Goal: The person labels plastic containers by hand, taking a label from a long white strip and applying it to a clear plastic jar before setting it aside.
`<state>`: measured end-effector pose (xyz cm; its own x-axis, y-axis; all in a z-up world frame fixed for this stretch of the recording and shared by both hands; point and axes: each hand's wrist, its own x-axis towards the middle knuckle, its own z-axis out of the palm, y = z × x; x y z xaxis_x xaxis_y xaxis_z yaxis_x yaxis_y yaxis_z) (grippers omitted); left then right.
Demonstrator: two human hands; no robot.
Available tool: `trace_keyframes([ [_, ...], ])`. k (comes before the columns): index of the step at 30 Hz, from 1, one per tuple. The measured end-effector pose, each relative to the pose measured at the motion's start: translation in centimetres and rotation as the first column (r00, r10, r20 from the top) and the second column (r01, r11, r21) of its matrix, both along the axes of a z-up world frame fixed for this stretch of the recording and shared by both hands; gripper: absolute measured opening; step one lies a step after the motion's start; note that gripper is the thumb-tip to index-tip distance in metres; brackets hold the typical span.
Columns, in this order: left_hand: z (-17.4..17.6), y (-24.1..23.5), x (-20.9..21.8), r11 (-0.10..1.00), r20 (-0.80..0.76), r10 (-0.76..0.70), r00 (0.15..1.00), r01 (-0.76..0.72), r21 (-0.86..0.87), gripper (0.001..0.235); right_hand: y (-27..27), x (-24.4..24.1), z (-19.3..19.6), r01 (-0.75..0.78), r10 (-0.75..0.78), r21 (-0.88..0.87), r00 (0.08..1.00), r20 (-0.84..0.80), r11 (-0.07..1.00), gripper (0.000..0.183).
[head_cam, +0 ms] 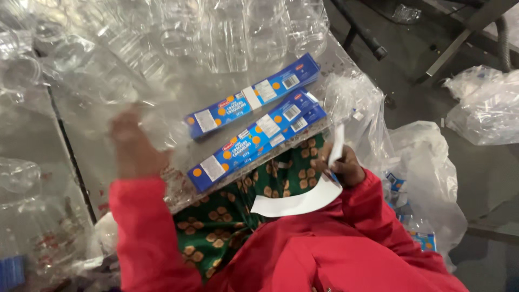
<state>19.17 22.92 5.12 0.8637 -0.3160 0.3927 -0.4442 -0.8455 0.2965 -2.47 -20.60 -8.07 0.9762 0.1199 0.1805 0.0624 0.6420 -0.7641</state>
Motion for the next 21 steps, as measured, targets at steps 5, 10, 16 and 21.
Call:
trace_keyframes([
  [5,-1.8,-6.9,-9.3,0.877,-0.037,-0.462,0.886,0.462,0.129,0.075,3.0,4.5,-0.3,0.076,-0.088,-0.204,0.995,-0.054,0.976,0.027],
  [10,-1.6,-8.2,-11.6,0.784,-0.200,-0.606,0.770,0.535,-0.315,0.077,9.3,7.6,1.4,0.086,-0.144,-0.244,0.962,-0.231,0.966,0.035],
  [16,-6.9,-10.0,-10.8,0.420,-0.159,-0.439,0.884,0.046,-0.906,0.014,10.3,8.6,4.4,0.075,-0.017,-0.638,0.995,0.096,0.766,0.044],
  [21,-9.5,-10.2,-8.1,0.376,-0.290,-0.197,0.937,-0.201,-0.905,0.011,8.3,10.2,6.6,0.011,0.037,-0.637,0.997,0.062,0.771,0.075],
])
